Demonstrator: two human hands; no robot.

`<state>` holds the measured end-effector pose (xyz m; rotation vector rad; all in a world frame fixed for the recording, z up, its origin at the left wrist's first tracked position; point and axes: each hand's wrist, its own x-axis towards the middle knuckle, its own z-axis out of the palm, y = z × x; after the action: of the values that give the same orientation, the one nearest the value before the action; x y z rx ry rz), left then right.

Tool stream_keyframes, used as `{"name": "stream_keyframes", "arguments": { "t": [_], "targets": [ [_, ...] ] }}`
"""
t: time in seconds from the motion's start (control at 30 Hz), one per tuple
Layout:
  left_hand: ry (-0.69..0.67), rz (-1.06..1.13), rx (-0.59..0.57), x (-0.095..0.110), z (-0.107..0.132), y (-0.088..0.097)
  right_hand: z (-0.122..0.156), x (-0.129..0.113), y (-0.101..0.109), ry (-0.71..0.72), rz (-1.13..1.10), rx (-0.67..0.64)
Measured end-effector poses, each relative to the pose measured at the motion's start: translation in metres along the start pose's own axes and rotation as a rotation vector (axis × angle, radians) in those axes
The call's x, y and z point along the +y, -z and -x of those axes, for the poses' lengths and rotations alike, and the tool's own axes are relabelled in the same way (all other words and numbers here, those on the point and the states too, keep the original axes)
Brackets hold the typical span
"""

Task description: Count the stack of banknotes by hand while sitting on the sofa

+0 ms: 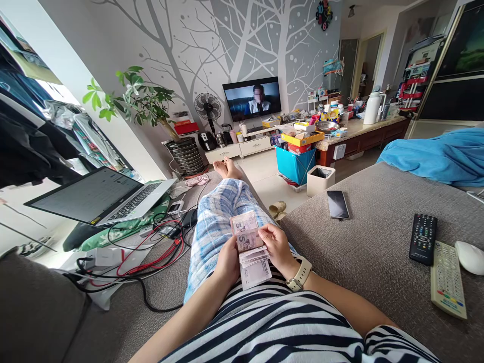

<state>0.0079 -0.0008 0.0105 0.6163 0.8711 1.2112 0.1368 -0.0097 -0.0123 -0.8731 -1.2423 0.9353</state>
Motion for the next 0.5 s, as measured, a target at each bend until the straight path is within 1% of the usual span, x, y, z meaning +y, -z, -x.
{"name": "stream_keyframes", "arguments": {
  "t": [0.1,0.3,0.43,0.5],
  "targets": [
    [0.029,0.027,0.028,0.0011,0.0012,-0.0011,0.0003,0.0004,-0.0009,-0.016,0.002,0.001],
    [0.028,0.015,0.044,0.0007,-0.0012,-0.0005,0.0006,0.0032,-0.0034,-0.071,-0.117,-0.072],
    [0.014,-0.005,0.049,-0.0009,-0.0027,0.0005,-0.0008,0.007,-0.0023,-0.029,-0.06,-0.037],
    [0.011,-0.006,0.049,-0.0015,-0.0026,0.0009,-0.0022,0.0098,-0.0015,-0.04,-0.035,-0.005]
  ]
}}
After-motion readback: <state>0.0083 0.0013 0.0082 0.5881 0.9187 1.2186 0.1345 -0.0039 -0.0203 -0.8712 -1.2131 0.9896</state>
